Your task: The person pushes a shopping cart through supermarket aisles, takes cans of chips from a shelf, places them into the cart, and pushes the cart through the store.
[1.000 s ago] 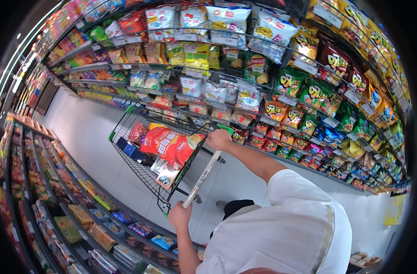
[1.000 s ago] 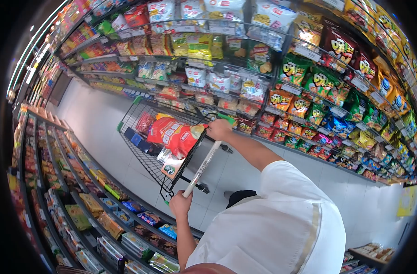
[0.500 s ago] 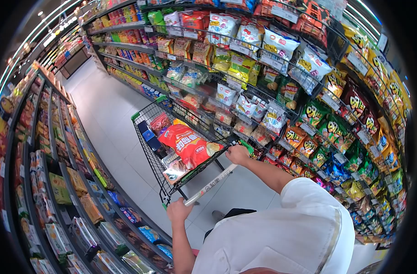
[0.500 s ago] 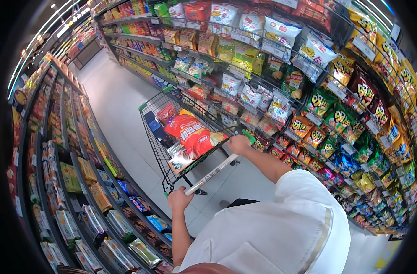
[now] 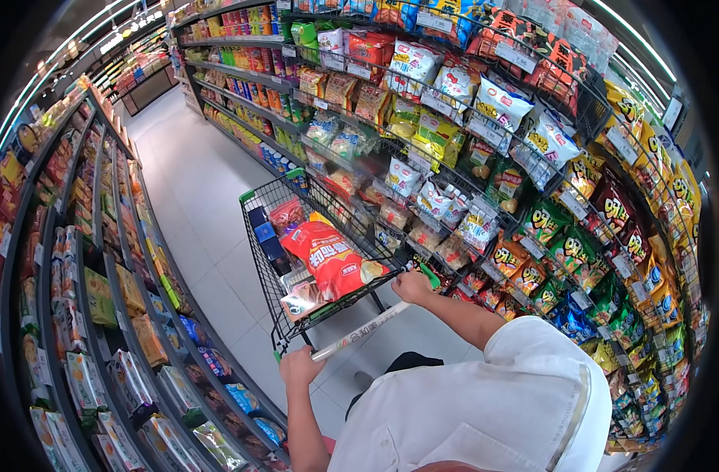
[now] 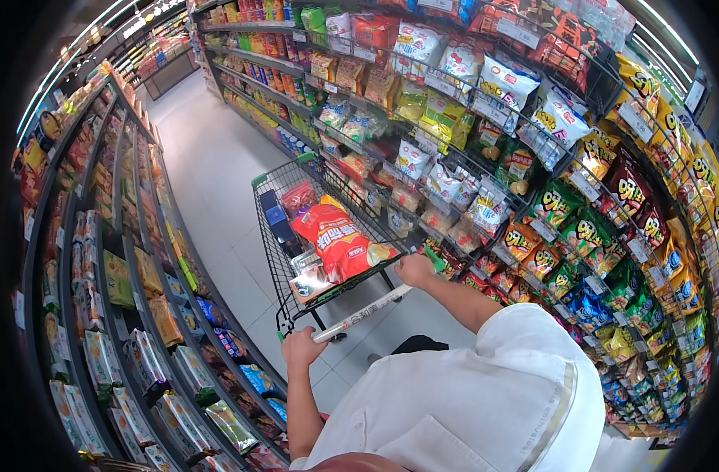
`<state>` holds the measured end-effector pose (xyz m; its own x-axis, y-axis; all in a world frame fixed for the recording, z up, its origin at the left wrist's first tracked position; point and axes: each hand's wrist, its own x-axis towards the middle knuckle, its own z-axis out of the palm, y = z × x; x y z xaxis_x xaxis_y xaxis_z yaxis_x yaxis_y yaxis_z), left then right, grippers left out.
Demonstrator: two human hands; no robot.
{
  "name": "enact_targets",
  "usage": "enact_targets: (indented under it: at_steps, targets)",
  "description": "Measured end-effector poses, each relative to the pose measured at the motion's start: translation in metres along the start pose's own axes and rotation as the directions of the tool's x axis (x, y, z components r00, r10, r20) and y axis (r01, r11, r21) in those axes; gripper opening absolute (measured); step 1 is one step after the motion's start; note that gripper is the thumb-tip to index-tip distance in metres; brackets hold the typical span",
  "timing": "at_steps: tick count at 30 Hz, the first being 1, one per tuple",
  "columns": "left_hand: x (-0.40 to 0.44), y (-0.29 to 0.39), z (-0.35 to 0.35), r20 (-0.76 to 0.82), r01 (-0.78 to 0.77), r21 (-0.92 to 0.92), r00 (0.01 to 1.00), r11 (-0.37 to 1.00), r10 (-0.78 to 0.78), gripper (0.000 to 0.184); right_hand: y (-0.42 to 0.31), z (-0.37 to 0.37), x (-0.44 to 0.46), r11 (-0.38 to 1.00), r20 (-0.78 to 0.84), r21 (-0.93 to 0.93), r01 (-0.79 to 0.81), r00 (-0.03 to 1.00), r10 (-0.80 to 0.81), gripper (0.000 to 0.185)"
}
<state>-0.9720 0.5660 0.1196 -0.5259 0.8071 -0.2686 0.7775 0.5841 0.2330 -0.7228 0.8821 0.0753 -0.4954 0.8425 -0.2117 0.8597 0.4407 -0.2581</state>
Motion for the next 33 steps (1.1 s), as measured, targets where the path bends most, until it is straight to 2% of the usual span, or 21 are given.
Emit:
enact_targets:
  at_steps: [4, 7, 10, 18, 22, 33]
  targets:
    - [-0.006, 0.005, 0.007, -0.031, 0.008, -0.016, 0.999, 1.0, -0.009, 0.051, 0.001, -0.008, -0.004, 0.999, -0.008, 0.036, 0.004, 1.0, -0.003, 0.036]
    - [-0.007, 0.013, 0.01, 0.002, 0.024, 0.002, 1.0, 1.0, -0.024, 0.047, 0.01, -0.005, 0.001, 0.998, -0.035, 0.045, 0.031, 0.999, -0.029, 0.036]
    - [-0.008, 0.022, 0.014, -0.018, 0.04, 0.016, 0.999, 0.999, -0.04, 0.054, 0.016, -0.008, 0.006, 0.995, -0.046, 0.066, 0.074, 0.996, -0.071, 0.035]
    - [-0.003, 0.055, 0.019, 0.039, 0.083, 0.059, 0.996, 0.995, -0.085, 0.053, 0.035, -0.022, 0.025, 0.987, -0.007, 0.056, 0.153, 0.988, -0.153, 0.039]
    - [0.001, 0.077, 0.021, 0.059, 0.119, 0.057, 0.991, 0.991, -0.123, 0.053, 0.047, -0.026, 0.034, 0.979, -0.102, 0.127, 0.157, 0.984, -0.145, 0.035]
    - [0.016, 0.116, 0.029, 0.077, 0.144, 0.09, 0.986, 0.985, -0.151, 0.051, 0.078, -0.041, 0.058, 0.965, -0.162, 0.175, 0.195, 0.973, -0.167, 0.03]
